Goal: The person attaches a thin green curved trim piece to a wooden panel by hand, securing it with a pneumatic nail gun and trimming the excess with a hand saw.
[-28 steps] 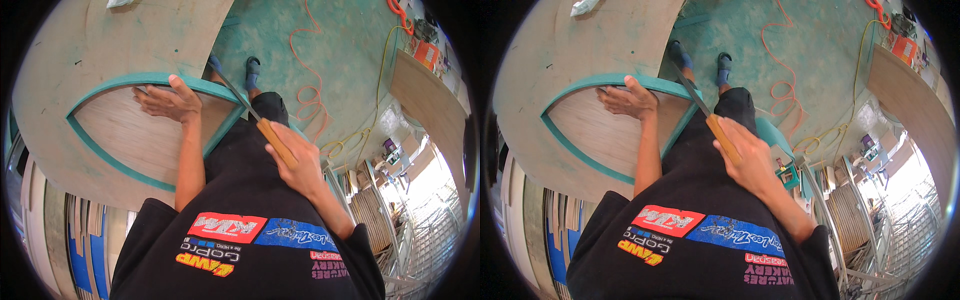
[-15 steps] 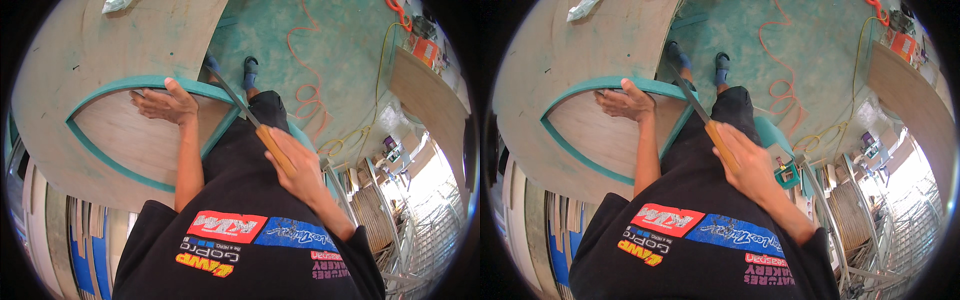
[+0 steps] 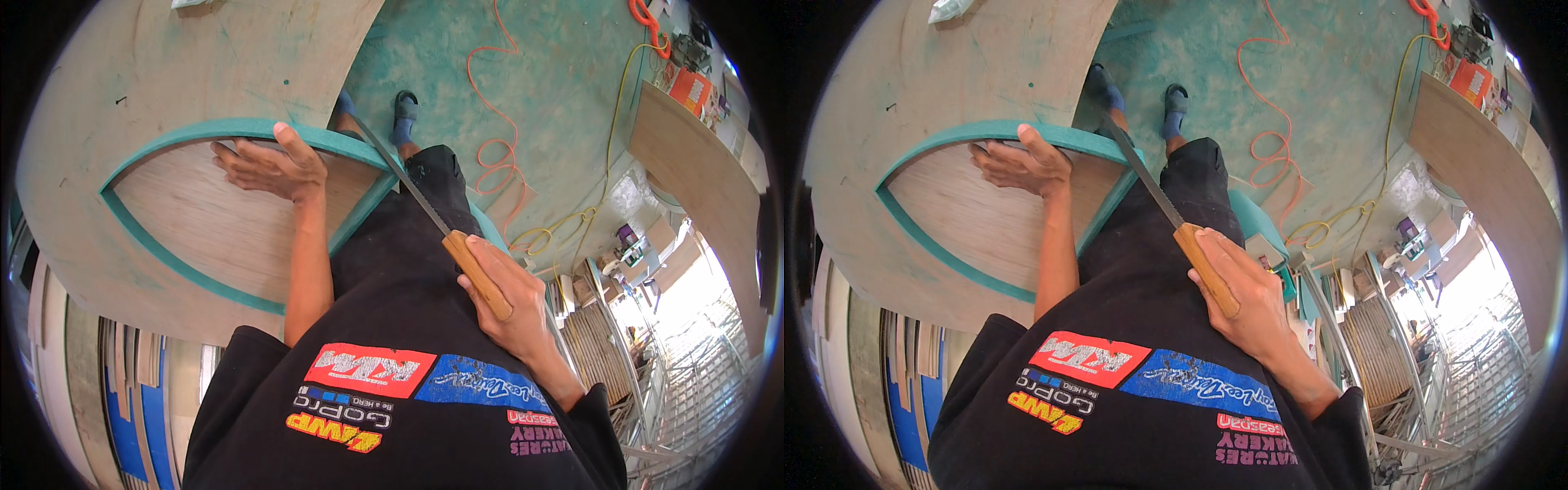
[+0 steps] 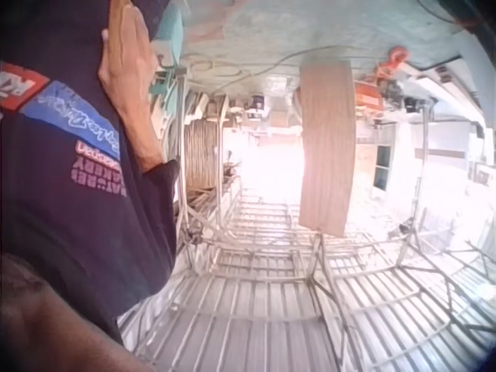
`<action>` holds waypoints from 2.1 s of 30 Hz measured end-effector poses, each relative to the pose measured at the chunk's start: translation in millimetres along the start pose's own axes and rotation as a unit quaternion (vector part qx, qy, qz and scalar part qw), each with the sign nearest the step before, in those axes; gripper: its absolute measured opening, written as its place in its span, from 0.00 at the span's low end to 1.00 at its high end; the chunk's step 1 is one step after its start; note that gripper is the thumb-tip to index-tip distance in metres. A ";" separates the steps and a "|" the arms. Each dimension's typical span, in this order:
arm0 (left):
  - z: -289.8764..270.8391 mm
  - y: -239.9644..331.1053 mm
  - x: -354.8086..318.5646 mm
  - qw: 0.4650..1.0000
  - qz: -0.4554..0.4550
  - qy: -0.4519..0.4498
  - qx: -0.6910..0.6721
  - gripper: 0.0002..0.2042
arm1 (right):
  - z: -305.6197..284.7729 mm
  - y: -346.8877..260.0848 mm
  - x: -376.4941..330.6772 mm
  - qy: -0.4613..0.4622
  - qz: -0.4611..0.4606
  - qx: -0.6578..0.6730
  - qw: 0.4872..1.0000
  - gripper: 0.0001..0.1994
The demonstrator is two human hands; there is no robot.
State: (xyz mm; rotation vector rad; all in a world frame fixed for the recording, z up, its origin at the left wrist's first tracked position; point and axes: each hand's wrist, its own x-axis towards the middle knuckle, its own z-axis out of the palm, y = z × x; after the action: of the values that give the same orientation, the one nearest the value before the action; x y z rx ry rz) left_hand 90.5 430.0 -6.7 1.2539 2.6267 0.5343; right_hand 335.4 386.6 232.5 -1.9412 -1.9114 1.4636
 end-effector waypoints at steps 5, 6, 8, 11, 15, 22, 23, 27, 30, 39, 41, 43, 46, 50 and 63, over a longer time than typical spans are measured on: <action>2.4 -4.6 2.4 1.000 0.011 -0.006 -0.002 0.40 | 46.9 23.8 44.6 0.024 -0.024 -0.010 0.999 0.23; 3.8 -5.4 -0.3 1.000 0.006 -0.005 0.005 0.39 | 48.4 27.3 48.0 0.015 -0.014 -0.001 1.000 0.23; 5.1 -6.2 -1.5 1.000 0.000 -0.003 0.006 0.39 | 37.7 21.1 34.6 0.026 -0.044 -0.014 0.999 0.23; 2.3 -3.5 -2.6 1.000 -0.004 0.005 0.000 0.39 | 6.0 9.8 -0.2 0.009 -0.031 -0.017 0.999 0.23; 4.4 -3.0 -1.3 1.000 0.009 0.004 0.003 0.39 | 30.8 24.4 19.8 0.036 -0.062 -0.025 0.997 0.24; 4.1 1.6 -0.5 1.000 -0.007 0.008 -0.011 0.38 | 24.8 28.3 18.2 0.029 -0.045 -0.020 0.998 0.24; 3.6 -0.1 -1.2 1.000 -0.004 0.010 -0.014 0.38 | 10.8 20.7 3.4 0.019 -0.033 -0.019 0.999 0.24; 4.0 0.6 0.7 1.000 0.016 0.010 -0.021 0.38 | 27.4 30.1 12.3 0.050 -0.062 -0.020 0.997 0.23; 3.1 -0.6 -2.0 1.000 0.007 0.009 -0.013 0.37 | 54.1 41.6 43.9 0.034 -0.035 0.001 0.999 0.24; 4.7 0.9 -2.1 1.000 0.009 0.016 -0.012 0.38 | 30.6 31.2 9.8 0.058 -0.042 -0.004 0.997 0.23; 5.9 -1.9 0.7 1.000 0.015 0.020 -0.008 0.37 | 48.2 38.0 35.5 0.041 -0.035 -0.015 0.998 0.23; 8.7 -2.0 1.4 1.000 0.015 0.022 -0.008 0.37 | 48.7 39.1 42.3 0.034 -0.036 -0.019 0.999 0.24; 2.0 3.7 -1.4 1.000 -0.011 0.013 -0.020 0.37 | 34.0 36.1 23.2 0.036 -0.047 -0.009 0.998 0.24; 3.8 -0.8 -0.8 1.000 0.009 0.011 -0.023 0.37 | 24.4 32.6 5.9 0.045 -0.053 -0.006 0.998 0.24; 4.1 0.4 -1.1 0.999 0.019 0.028 -0.021 0.37 | 9.4 27.4 -6.6 0.045 -0.015 -0.003 0.999 0.25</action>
State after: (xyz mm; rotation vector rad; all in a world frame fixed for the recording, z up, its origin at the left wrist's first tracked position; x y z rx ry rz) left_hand 92.8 430.4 -10.3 1.2984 2.6267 0.6355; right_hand 351.5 369.7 214.2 -1.9369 -1.9000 1.3398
